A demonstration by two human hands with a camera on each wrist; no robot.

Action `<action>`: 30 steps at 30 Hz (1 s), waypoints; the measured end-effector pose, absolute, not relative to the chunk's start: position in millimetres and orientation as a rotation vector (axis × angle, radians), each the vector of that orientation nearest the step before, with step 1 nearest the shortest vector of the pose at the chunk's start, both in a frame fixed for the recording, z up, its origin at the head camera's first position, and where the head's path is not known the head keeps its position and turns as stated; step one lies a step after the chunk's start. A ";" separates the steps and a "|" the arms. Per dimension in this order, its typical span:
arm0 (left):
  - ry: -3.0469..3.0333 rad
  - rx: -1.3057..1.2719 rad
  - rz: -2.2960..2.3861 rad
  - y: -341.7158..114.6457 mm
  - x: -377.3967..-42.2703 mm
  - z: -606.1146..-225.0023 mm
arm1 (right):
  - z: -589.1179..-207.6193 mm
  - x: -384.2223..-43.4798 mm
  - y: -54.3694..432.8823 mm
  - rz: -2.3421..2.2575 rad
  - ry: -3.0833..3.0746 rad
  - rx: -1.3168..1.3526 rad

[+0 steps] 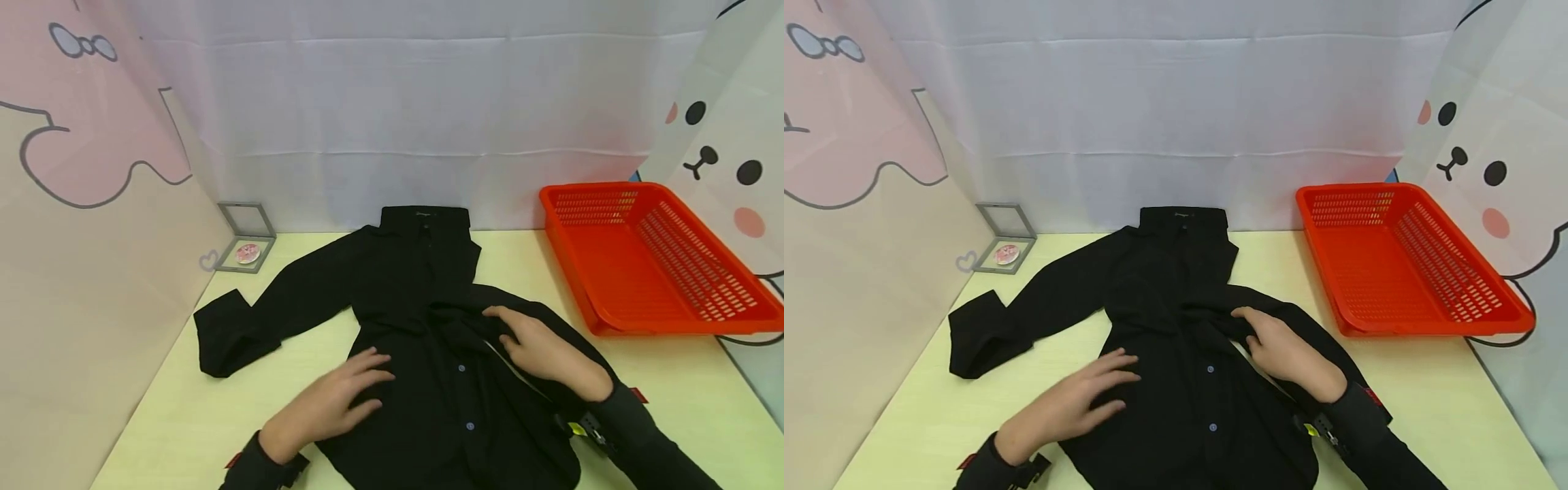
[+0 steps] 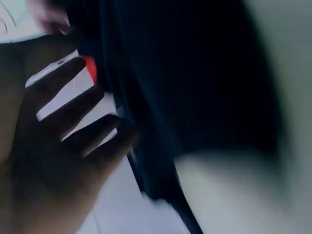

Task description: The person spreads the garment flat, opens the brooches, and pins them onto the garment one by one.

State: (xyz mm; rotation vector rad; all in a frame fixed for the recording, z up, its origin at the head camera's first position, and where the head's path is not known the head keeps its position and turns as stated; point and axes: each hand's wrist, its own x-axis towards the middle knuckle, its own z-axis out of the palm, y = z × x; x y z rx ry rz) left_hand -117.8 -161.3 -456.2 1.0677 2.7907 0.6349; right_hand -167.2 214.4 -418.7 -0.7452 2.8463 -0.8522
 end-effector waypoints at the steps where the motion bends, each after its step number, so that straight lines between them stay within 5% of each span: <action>1: 2.694 1.081 0.629 -152.6 -116.0 -457.6 | -422.8 -170.0 214.9 -0.844 2.818 -0.755; 7: 2.501 0.830 0.529 -136.3 -114.8 -460.1 | -440.8 -180.1 223.0 -0.650 2.683 -0.543; 20: 2.540 0.411 0.629 -181.6 -111.7 -443.5 | -425.7 -193.9 242.3 -0.337 2.661 0.065; 25: 2.539 0.350 0.585 -184.2 -110.4 -441.2 | -400.4 -208.7 227.9 -0.423 2.875 -0.048; 30: 2.531 0.401 0.532 -177.0 -110.2 -441.2 | -397.8 -238.1 201.1 -0.621 2.966 -0.543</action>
